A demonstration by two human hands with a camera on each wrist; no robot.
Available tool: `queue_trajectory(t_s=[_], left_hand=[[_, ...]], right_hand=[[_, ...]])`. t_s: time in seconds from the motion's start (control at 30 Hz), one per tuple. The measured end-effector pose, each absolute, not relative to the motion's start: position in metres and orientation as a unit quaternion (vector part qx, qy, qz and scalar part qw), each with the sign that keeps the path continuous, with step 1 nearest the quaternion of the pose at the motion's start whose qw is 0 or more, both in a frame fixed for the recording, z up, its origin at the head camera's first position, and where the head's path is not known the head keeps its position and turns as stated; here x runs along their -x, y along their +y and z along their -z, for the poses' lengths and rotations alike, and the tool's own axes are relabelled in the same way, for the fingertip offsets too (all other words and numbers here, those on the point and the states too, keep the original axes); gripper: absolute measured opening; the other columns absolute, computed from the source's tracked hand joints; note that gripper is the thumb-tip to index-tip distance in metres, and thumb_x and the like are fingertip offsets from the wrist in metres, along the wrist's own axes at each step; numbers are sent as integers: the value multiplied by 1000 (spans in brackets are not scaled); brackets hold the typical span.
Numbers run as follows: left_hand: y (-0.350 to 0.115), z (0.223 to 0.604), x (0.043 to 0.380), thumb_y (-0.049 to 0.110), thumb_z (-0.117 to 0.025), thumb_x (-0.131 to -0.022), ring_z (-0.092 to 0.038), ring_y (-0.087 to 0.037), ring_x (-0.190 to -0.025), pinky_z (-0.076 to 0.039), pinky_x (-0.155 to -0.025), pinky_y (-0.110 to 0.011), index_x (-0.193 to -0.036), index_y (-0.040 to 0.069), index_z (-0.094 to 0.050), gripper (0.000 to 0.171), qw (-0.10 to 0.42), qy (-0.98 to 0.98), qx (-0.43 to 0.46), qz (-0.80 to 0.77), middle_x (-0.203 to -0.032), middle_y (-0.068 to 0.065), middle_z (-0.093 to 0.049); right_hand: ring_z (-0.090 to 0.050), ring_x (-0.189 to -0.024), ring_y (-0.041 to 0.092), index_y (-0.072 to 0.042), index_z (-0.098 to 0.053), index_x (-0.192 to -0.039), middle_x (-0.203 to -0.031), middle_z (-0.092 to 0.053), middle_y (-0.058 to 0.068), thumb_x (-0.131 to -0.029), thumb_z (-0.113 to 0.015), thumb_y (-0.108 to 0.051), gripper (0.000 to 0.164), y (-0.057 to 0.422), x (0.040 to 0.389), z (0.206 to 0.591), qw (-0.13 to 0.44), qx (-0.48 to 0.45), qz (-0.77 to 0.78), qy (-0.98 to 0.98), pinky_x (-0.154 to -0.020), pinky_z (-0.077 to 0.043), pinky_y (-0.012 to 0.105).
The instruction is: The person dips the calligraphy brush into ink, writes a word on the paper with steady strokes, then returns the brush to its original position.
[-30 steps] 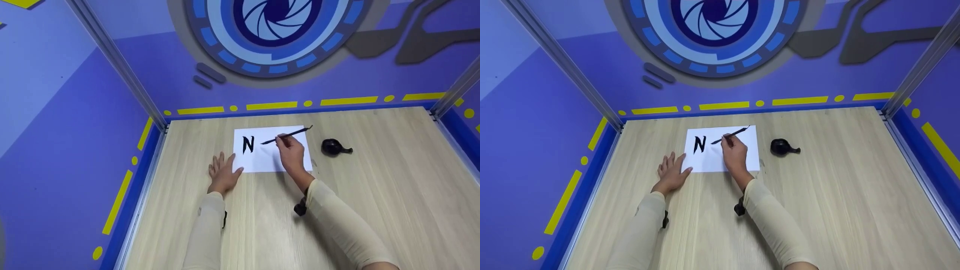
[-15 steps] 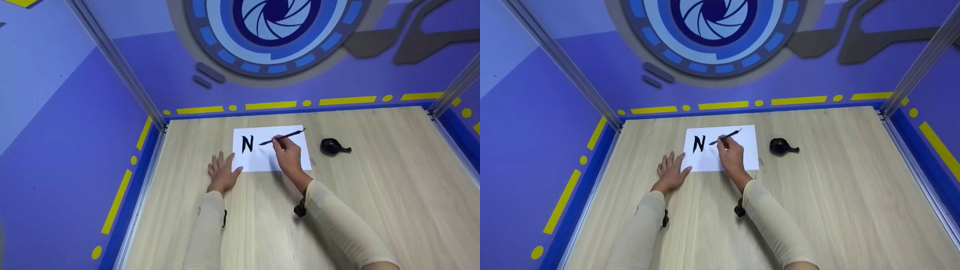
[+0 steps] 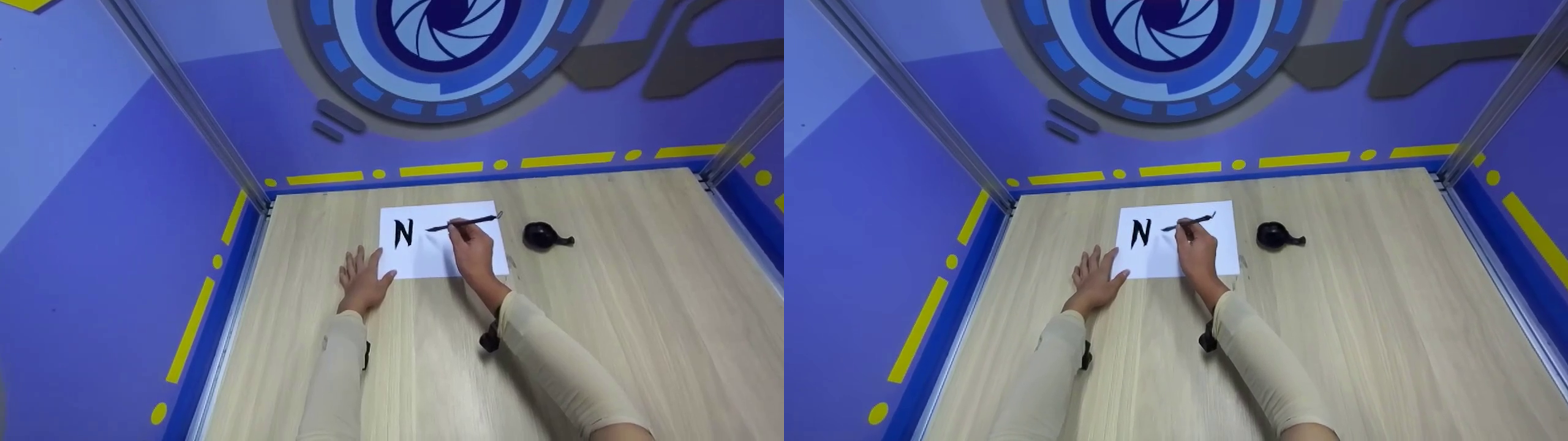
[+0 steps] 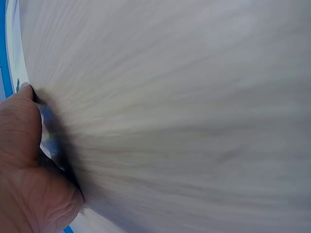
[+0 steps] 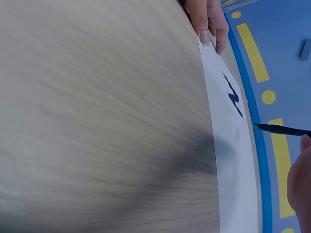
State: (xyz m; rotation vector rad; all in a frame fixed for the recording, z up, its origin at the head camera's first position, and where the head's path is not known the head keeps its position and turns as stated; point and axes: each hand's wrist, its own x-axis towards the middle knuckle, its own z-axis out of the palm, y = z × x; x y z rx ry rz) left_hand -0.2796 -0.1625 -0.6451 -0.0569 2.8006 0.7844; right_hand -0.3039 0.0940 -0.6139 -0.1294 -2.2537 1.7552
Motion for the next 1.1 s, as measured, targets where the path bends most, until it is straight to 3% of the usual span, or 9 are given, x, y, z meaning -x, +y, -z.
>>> queue_trajectory(t_s=[0.17,0.4,0.7,0.87,1.1], left_hand=[[-163,644,280,60,-52,-108,15,-40,-169,8,-134,-66,-170,37,-25,72,120,955,24,-269,-183,-10,5],[-162,645,280,60,-52,-108,18,-39,-168,10,-134,-65,-171,37,-25,72,125,953,28,-273,-183,-10,6],[-162,645,280,60,-51,-108,17,-41,-168,9,-133,-66,-171,36,-25,72,120,955,24,-269,-183,-11,5],[-162,644,279,60,-51,-108,17,-40,-168,9,-133,-66,-171,36,-25,72,120,955,27,-272,-183,-11,5],[-161,644,279,61,-50,-108,18,-39,-169,11,-134,-64,-171,38,-23,72,124,955,31,-269,-183,-9,6]], right_hand=[[-71,-104,24,-8,-77,-120,-113,-79,11,-105,-69,-26,25,92,305,614,129,49,-618,-774,-87,-54,36],[-66,-89,18,-14,-81,-115,-106,-79,17,-104,-71,-24,18,91,307,615,148,42,-623,-767,-73,-49,23],[-69,-95,20,-12,-80,-116,-107,-79,11,-104,-70,-24,20,90,314,615,135,57,-624,-767,-77,-51,24],[-73,-101,20,-8,-79,-116,-114,-79,16,-104,-70,-23,21,89,316,615,129,60,-640,-755,-80,-54,20],[-71,-94,14,-7,-80,-116,-114,-79,23,-104,-70,-20,20,87,324,614,130,67,-652,-744,-77,-54,16]])
